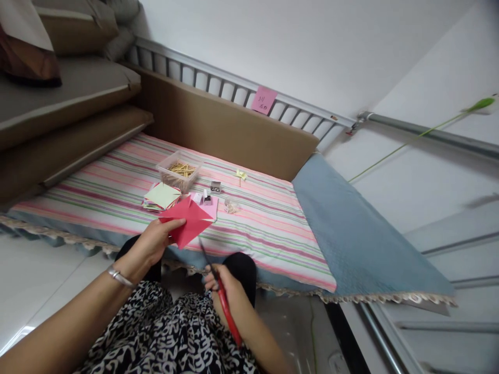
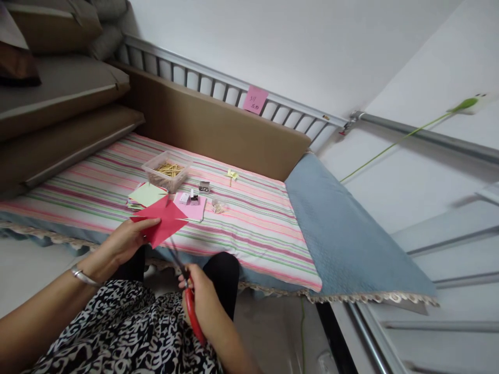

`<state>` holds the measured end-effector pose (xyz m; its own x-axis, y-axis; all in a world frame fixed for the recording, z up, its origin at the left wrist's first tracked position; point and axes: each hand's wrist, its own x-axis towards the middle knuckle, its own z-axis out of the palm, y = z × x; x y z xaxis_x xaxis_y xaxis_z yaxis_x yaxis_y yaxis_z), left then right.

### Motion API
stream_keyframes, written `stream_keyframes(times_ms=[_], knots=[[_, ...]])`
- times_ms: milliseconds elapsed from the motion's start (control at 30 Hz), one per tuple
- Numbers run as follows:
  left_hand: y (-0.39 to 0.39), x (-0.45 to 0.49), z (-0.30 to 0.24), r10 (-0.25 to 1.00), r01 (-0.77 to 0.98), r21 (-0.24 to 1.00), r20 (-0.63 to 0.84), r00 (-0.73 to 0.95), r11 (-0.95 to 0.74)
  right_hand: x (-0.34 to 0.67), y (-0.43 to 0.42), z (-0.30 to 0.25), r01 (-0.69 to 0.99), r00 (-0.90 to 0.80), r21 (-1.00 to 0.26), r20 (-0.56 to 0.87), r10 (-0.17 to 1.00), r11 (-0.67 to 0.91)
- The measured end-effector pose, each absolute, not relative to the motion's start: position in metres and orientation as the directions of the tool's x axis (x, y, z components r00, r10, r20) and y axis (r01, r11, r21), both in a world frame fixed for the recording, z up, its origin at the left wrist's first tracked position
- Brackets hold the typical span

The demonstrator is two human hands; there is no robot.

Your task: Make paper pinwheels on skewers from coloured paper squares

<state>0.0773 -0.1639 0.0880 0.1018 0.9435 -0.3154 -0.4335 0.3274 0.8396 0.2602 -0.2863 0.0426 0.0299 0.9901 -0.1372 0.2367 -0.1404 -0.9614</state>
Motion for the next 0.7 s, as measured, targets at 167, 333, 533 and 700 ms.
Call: stream_keyframes(times_ms=[167,333,533,700], knots=[[-0.172,0.077,0.091,0.876,-0.219,0.877,-0.343,0.34,0.429,0.284,-0.257,0.079,0.223,0.173,-0.973,-0.016,0.985,-0.055],[-0.182,0.082,0.096,0.795,-0.108,0.872,-0.375,0.477,0.477,0.276,-0.23,0.087,-0.084,0.056,-0.996,-0.032,0.998,-0.027],[-0.187,0.088,0.089,0.813,-0.344,0.76,-0.396,0.428,0.551,0.256,-0.219,0.072,-0.325,0.128,-0.945,0.001,0.992,0.043],[-0.191,0.097,0.075,0.837,-0.505,0.669,-0.404,0.369,0.546,0.258,-0.217,0.068,-0.144,0.295,-0.985,0.047,0.954,0.094]])
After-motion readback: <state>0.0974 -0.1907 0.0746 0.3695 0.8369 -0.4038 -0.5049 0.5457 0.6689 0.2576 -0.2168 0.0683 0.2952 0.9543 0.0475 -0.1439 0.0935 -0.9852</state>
